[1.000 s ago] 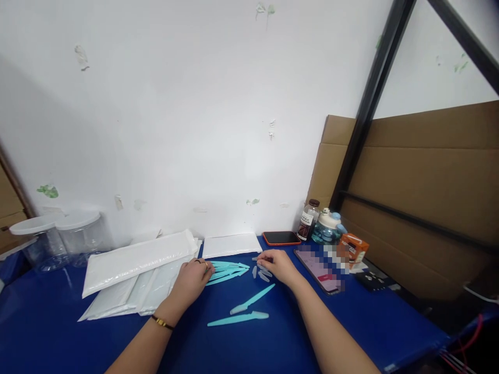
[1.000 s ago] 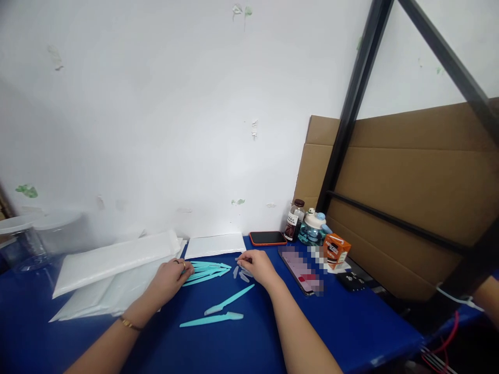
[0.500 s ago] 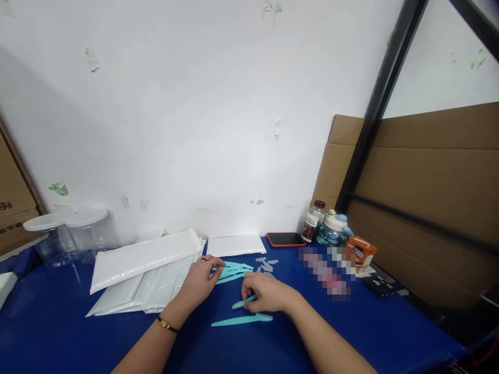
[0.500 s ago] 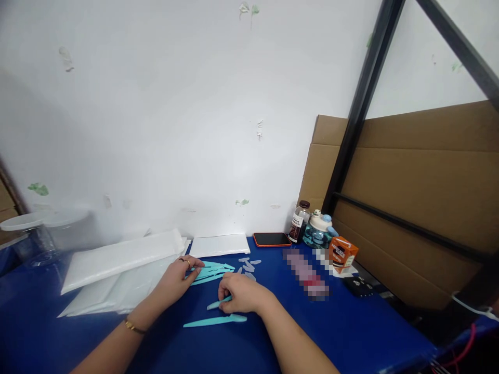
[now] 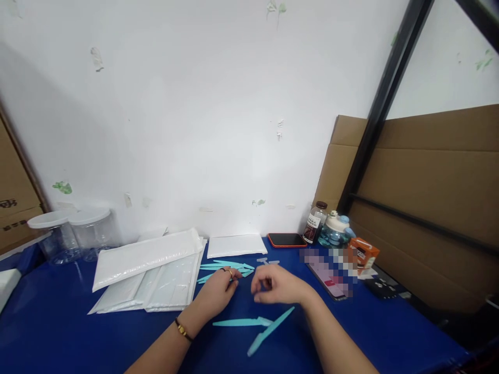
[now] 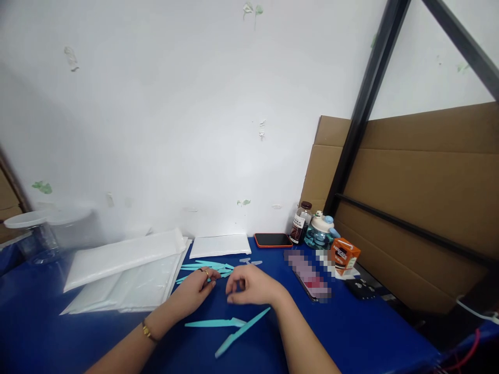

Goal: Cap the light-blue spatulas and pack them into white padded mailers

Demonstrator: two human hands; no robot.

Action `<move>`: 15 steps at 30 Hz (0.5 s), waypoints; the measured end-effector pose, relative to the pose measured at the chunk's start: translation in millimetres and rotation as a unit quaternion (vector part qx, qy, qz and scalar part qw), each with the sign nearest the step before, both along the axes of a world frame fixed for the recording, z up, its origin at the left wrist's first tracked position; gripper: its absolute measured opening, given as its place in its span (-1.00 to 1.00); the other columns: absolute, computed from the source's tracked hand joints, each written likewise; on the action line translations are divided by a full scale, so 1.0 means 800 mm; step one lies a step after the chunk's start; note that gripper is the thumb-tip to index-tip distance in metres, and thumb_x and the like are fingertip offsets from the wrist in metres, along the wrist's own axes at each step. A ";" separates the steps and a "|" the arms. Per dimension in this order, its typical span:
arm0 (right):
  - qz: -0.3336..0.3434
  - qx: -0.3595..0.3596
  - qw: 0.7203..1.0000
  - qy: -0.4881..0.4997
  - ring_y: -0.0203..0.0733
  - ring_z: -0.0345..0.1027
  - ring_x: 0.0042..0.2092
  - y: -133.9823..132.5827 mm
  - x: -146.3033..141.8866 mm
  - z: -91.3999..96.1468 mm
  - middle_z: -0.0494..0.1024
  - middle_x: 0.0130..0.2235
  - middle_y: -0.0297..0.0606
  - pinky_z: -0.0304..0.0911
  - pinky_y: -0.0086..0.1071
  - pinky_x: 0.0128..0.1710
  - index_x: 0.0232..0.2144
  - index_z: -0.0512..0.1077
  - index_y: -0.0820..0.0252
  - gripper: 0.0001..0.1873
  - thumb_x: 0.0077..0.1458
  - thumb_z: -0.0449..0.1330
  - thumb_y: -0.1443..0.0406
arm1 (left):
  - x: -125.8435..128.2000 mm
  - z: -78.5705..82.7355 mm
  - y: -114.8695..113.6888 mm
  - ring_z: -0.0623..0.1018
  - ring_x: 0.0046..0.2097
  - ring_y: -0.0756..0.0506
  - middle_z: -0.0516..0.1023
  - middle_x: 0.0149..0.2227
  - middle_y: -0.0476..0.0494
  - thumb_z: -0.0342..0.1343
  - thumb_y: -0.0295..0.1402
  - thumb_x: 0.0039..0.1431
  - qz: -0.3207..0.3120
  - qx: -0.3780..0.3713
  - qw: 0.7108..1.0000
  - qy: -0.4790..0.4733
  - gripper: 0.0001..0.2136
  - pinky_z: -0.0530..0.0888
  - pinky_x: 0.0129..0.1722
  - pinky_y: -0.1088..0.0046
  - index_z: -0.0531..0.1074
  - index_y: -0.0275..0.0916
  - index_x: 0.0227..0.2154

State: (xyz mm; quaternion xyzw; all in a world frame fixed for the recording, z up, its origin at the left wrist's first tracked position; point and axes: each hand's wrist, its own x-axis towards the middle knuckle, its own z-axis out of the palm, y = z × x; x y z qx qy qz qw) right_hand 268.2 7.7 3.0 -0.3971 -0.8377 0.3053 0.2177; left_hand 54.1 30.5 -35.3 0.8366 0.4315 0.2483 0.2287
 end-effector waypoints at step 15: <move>0.206 -0.009 0.960 -0.191 -0.44 0.12 -0.56 -0.031 -0.029 -0.008 0.28 -0.56 -0.50 -0.01 -0.56 -0.60 -0.58 0.44 0.20 -0.80 -0.40 0.34 0.33 | -0.009 0.005 -0.005 0.40 -0.28 -0.03 0.46 -0.27 -0.06 -0.04 -0.31 0.11 -0.015 -0.040 0.999 -0.015 -0.79 0.34 -0.23 0.47 0.43 -0.18 -0.24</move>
